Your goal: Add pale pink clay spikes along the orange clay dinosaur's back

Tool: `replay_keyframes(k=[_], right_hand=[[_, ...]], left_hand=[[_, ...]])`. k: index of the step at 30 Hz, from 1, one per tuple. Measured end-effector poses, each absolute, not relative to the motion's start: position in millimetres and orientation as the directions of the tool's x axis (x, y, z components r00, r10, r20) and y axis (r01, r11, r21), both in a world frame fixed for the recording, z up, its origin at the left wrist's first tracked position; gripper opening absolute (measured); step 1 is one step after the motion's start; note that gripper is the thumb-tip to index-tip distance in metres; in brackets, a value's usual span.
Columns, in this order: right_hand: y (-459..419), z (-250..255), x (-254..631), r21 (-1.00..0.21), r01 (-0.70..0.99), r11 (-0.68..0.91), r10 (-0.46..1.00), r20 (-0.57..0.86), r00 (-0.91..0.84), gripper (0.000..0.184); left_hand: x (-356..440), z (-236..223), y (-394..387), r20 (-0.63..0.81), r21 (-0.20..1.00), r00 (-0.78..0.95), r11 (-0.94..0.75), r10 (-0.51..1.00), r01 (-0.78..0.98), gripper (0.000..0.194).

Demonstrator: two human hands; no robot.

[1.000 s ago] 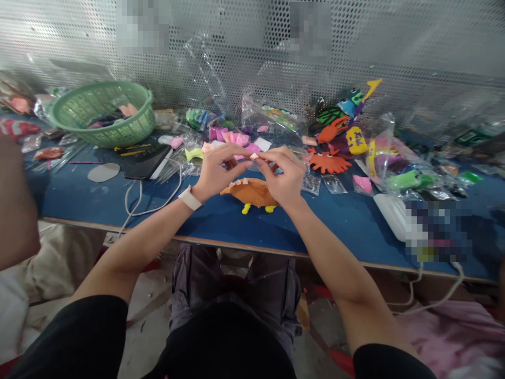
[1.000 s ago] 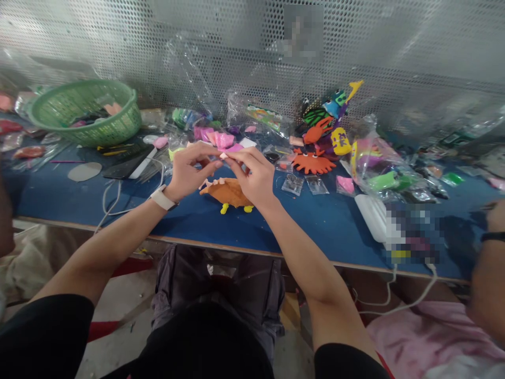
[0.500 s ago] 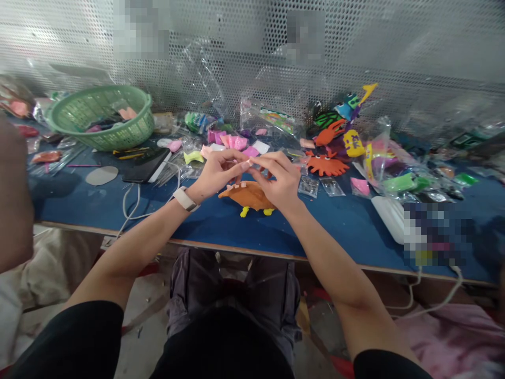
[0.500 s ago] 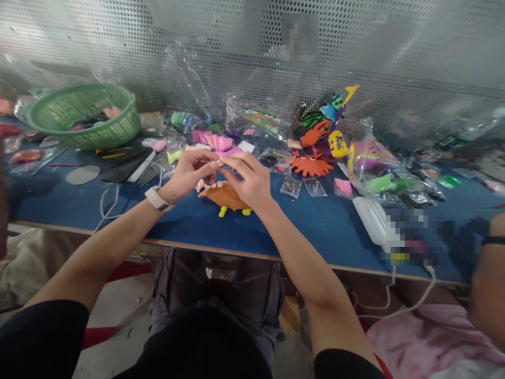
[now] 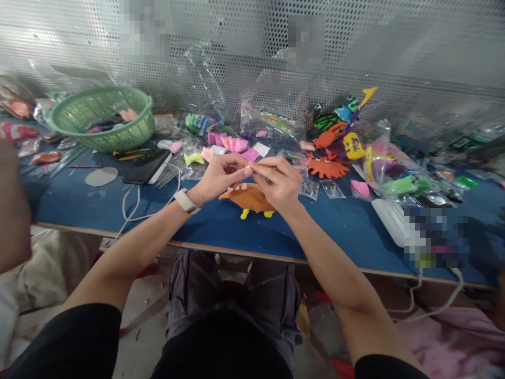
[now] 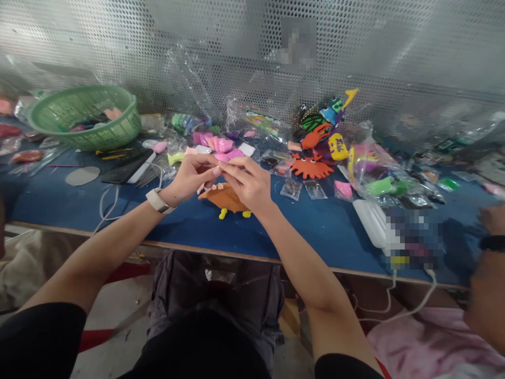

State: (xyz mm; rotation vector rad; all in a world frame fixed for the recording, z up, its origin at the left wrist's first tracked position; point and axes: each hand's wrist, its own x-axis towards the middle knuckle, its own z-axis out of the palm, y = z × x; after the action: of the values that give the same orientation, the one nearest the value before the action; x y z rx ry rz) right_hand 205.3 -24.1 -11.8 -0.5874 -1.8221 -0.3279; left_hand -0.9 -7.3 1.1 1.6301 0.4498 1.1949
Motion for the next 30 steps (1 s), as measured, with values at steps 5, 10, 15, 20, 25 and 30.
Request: replay_keyframes(k=[5,10,15,20,25,30], right_hand=[[-22.7,-11.9,204.4,-0.005,0.513,0.859,0.140,0.964,-0.225,0.033],[-20.3,-14.7,205.6,-0.021,0.522,0.853,0.161,0.961,-0.224,0.031],[-19.3,-15.9,206.2,-0.055,0.536,0.843,0.198,0.957,-0.213,0.024],[-20.4,-14.5,205.5,-0.041,0.530,0.847,0.185,0.957,-0.222,0.026],[-20.8,-14.0,205.6,-0.069,0.568,0.820,0.234,0.946,-0.223,0.017],[-21.5,-13.2,205.0,-0.035,0.523,0.852,0.174,0.960,-0.220,0.020]], left_hand=[[-1.6,1.5,-6.8,0.472,0.882,0.418,-0.406,0.776,-0.241,0.042],[-1.2,2.1,-7.2,0.468,0.883,0.428,-0.385,0.773,-0.269,0.043],[-1.6,2.7,-6.7,0.452,0.891,0.457,-0.366,0.766,-0.267,0.044],[-3.4,1.3,-5.5,0.449,0.894,0.469,-0.381,0.760,-0.238,0.043],[-2.9,-0.7,-5.4,0.466,0.885,0.457,-0.409,0.757,-0.225,0.045],[-2.6,-1.2,-5.2,0.463,0.886,0.463,-0.407,0.756,-0.222,0.045]])
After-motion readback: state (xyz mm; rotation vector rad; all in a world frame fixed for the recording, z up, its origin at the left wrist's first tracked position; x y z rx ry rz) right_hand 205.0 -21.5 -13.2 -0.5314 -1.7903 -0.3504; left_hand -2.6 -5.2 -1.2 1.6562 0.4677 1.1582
